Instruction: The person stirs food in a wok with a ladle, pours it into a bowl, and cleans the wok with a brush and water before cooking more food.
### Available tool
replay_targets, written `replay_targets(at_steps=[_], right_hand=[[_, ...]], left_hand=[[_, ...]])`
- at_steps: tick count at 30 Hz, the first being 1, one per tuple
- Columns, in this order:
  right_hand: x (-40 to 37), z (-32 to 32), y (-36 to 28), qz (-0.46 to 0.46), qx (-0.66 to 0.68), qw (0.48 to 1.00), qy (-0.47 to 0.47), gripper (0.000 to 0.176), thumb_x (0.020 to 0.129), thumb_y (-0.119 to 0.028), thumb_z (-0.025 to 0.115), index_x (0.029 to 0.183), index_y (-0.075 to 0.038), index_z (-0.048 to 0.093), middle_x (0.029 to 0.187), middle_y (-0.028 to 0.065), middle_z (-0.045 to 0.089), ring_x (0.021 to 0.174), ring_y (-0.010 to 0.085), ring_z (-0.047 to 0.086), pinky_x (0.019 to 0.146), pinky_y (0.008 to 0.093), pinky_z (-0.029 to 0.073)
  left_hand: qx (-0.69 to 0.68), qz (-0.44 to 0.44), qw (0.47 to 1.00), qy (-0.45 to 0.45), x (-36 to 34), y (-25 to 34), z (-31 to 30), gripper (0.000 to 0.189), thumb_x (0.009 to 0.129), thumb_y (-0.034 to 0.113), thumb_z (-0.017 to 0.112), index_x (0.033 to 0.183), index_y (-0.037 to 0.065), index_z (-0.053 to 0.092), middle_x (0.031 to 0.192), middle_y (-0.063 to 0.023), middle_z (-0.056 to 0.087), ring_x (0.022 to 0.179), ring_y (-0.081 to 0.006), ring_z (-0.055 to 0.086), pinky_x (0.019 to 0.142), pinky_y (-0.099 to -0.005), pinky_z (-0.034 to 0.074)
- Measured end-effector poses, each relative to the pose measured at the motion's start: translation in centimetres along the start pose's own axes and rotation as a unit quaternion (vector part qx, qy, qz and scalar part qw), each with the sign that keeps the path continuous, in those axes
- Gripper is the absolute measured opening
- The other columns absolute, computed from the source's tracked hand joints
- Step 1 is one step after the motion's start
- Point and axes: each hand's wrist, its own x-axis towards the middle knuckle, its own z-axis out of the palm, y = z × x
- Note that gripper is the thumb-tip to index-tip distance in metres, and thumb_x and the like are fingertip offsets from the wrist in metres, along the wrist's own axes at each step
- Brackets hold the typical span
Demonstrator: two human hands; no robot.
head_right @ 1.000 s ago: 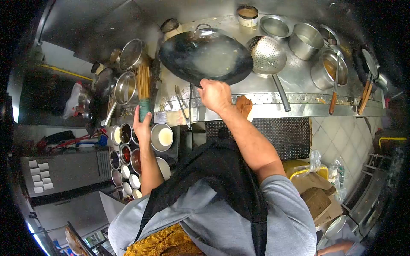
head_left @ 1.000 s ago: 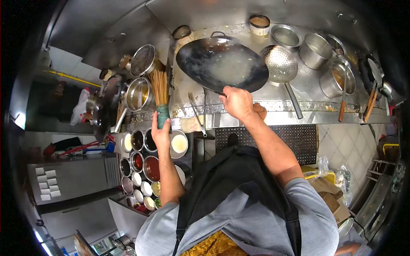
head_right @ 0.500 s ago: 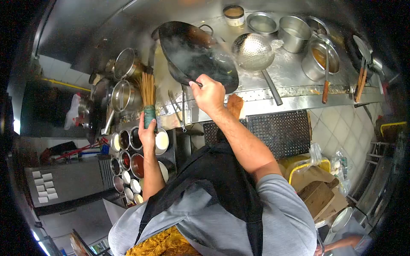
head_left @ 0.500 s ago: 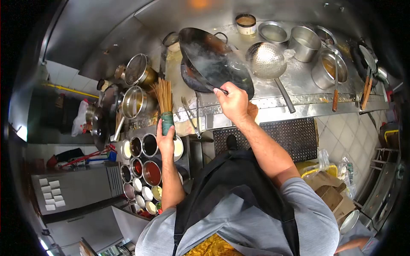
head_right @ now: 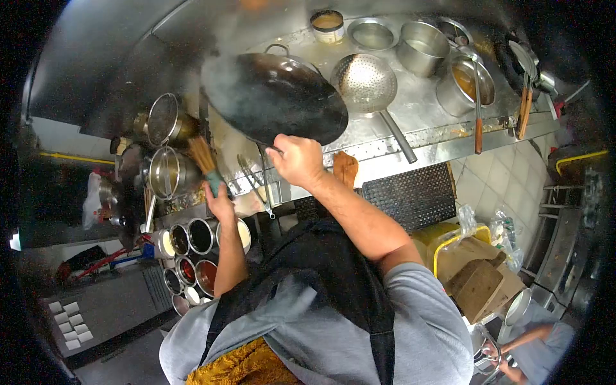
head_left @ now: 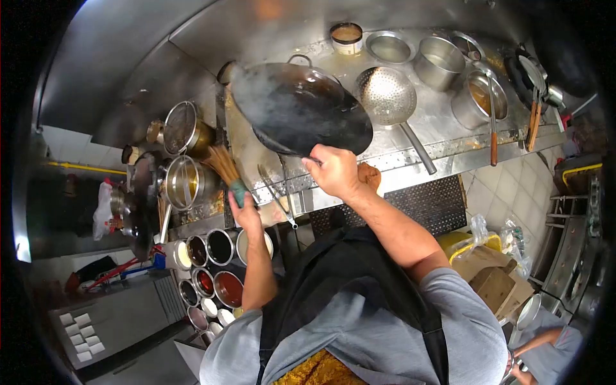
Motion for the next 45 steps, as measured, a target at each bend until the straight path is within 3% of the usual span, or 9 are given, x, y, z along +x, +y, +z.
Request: replay_targets(at_steps=[4, 12, 16, 22, 28, 31, 35, 39, 45], right_hand=[[1.0, 3.7, 2.2, -0.095, -0.078, 0.988, -0.090, 0.019, 0.078, -0.019, 0.071, 0.070, -0.009, 0.057, 0.066, 0.0099, 0.063, 0.064, 0.0315, 0.065, 0.058, 0.0439, 0.052], [3.6, 12.0, 6.4, -0.022, -0.180, 0.954, -0.240, 0.020, 0.080, -0.020, 0.071, 0.077, -0.005, 0.057, 0.076, 0.0136, 0.068, 0.076, 0.0343, 0.067, 0.072, 0.0463, 0.050], [3.5, 13.3, 8.7, 0.003, -0.147, 0.953, -0.264, 0.017, 0.082, -0.021, 0.066, 0.084, -0.004, 0.062, 0.082, 0.0178, 0.070, 0.083, 0.0357, 0.068, 0.080, 0.0474, 0.049], [4.4, 12.4, 8.4, 0.000, -0.157, 0.941, -0.298, 0.016, 0.083, -0.020, 0.065, 0.082, -0.005, 0.060, 0.082, 0.0167, 0.069, 0.083, 0.0355, 0.067, 0.080, 0.0478, 0.048], [4.5, 12.2, 8.3, 0.017, -0.162, 0.935, -0.316, 0.016, 0.084, -0.020, 0.065, 0.081, -0.005, 0.060, 0.081, 0.0173, 0.068, 0.082, 0.0356, 0.067, 0.080, 0.0499, 0.050], [4.8, 12.0, 8.0, 0.039, -0.162, 0.929, -0.331, 0.017, 0.084, -0.020, 0.065, 0.083, -0.003, 0.061, 0.083, 0.0190, 0.069, 0.081, 0.0384, 0.067, 0.080, 0.0499, 0.051], [5.1, 11.9, 7.6, 0.023, -0.131, 0.935, -0.328, 0.017, 0.085, -0.019, 0.064, 0.084, -0.002, 0.061, 0.085, 0.0205, 0.069, 0.079, 0.0408, 0.067, 0.077, 0.0502, 0.052], [4.7, 11.5, 8.2, -0.009, -0.113, 0.940, -0.322, 0.017, 0.084, -0.019, 0.064, 0.084, -0.002, 0.062, 0.086, 0.0213, 0.069, 0.081, 0.0409, 0.067, 0.076, 0.0510, 0.052], [5.3, 10.9, 8.5, 0.021, -0.109, 0.926, -0.360, 0.017, 0.085, -0.020, 0.063, 0.087, -0.003, 0.065, 0.086, 0.0215, 0.070, 0.082, 0.0403, 0.068, 0.077, 0.0507, 0.053]], left_hand=[[-0.049, 0.141, 0.988, 0.039, 8.7, 6.0, 0.1, 0.069, 0.091, 0.024, 0.069, 0.148, 0.000, 0.039, 0.139, -0.0177, 0.052, 0.124, -0.0249, 0.051, 0.110, -0.0345, 0.033], [-0.013, 0.320, 0.947, 0.030, 26.9, 23.8, 6.1, 0.070, 0.086, 0.029, 0.075, 0.143, 0.001, 0.045, 0.119, -0.0130, 0.064, 0.104, -0.0200, 0.060, 0.093, -0.0316, 0.046], [0.031, 0.289, 0.954, 0.074, 29.0, 15.1, 17.1, 0.072, 0.084, 0.031, 0.070, 0.146, 0.006, 0.043, 0.126, -0.0235, 0.062, 0.114, -0.0365, 0.062, 0.099, -0.0414, 0.047], [0.260, 0.087, 0.941, -0.200, 23.5, 5.2, 25.0, 0.075, 0.075, 0.039, 0.068, 0.145, 0.022, 0.046, 0.115, -0.0223, 0.067, 0.109, -0.0400, 0.064, 0.094, -0.0473, 0.050], [0.259, 0.216, 0.772, -0.539, 13.9, 6.2, 21.1, 0.072, 0.073, 0.030, 0.072, 0.142, 0.025, 0.051, 0.118, -0.0217, 0.066, 0.105, -0.0382, 0.065, 0.092, -0.0421, 0.052], [0.487, 0.305, 0.668, -0.472, 22.6, 5.8, 16.0, 0.072, 0.070, 0.035, 0.078, 0.137, 0.026, 0.055, 0.113, -0.0152, 0.069, 0.103, -0.0327, 0.067, 0.089, -0.0430, 0.054], [0.446, 0.162, 0.867, -0.154, 29.5, 10.9, 15.4, 0.071, 0.081, 0.035, 0.067, 0.146, 0.019, 0.043, 0.117, -0.0181, 0.066, 0.106, -0.0354, 0.065, 0.090, -0.0460, 0.052], [0.218, 0.120, 0.957, -0.148, 25.5, 6.6, 23.0, 0.076, 0.078, 0.035, 0.069, 0.147, 0.019, 0.041, 0.123, -0.0207, 0.064, 0.111, -0.0369, 0.063, 0.096, -0.0448, 0.049], [0.177, 0.240, 0.818, -0.491, 12.1, 3.7, 25.9, 0.077, 0.076, 0.029, 0.073, 0.147, 0.028, 0.044, 0.116, -0.0208, 0.067, 0.104, -0.0376, 0.065, 0.093, -0.0421, 0.051]])
